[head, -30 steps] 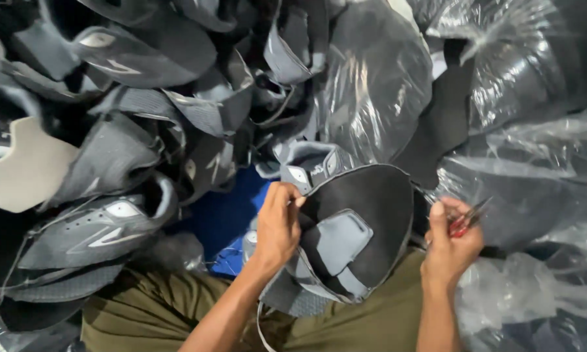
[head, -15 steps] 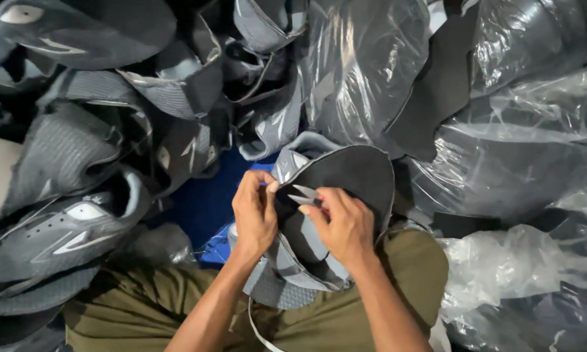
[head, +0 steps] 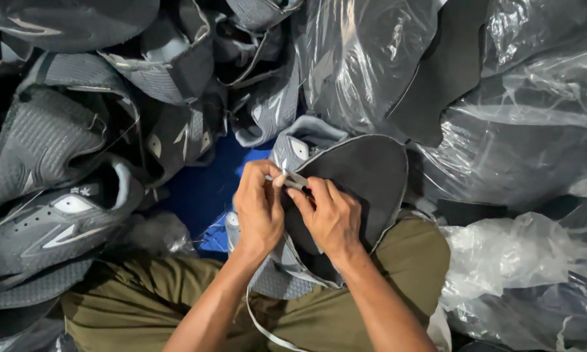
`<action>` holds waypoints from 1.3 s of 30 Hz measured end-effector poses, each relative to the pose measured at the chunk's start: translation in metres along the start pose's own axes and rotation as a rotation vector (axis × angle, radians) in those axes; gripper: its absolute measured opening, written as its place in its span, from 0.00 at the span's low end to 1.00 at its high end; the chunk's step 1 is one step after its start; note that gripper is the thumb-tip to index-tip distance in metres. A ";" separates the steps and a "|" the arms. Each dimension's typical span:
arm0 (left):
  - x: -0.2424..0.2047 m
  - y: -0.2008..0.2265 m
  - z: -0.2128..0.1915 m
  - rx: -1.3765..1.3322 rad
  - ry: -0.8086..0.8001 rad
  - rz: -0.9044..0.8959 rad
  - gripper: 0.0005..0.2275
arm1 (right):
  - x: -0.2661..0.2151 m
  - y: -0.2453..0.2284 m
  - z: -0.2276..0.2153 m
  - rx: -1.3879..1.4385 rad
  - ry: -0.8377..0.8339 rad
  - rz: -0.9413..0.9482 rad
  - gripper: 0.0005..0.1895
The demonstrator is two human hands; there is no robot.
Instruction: The person uses trimming snips to remove excess material and threads from grey shoe upper components.
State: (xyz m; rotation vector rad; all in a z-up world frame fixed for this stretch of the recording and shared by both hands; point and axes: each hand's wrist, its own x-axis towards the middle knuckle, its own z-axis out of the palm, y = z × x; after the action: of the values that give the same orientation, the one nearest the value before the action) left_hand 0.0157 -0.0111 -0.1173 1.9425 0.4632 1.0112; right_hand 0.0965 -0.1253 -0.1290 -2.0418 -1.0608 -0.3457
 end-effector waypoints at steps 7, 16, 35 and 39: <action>-0.007 0.002 0.002 0.072 0.066 0.066 0.05 | 0.002 -0.008 -0.005 -0.004 0.045 -0.080 0.12; -0.012 -0.002 0.002 0.028 0.216 0.038 0.03 | -0.006 0.009 -0.003 0.167 0.044 0.067 0.10; 0.018 -0.054 0.004 0.247 -0.428 -0.720 0.36 | -0.022 0.043 0.026 0.699 -0.124 0.538 0.15; -0.005 -0.113 0.020 0.233 -0.480 -0.548 0.31 | -0.026 0.044 0.019 0.819 -0.137 0.568 0.14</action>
State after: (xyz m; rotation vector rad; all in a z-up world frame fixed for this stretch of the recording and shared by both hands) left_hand 0.0356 0.0374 -0.2192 2.0094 0.7980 0.1383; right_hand 0.1129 -0.1398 -0.1786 -1.5160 -0.5110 0.4623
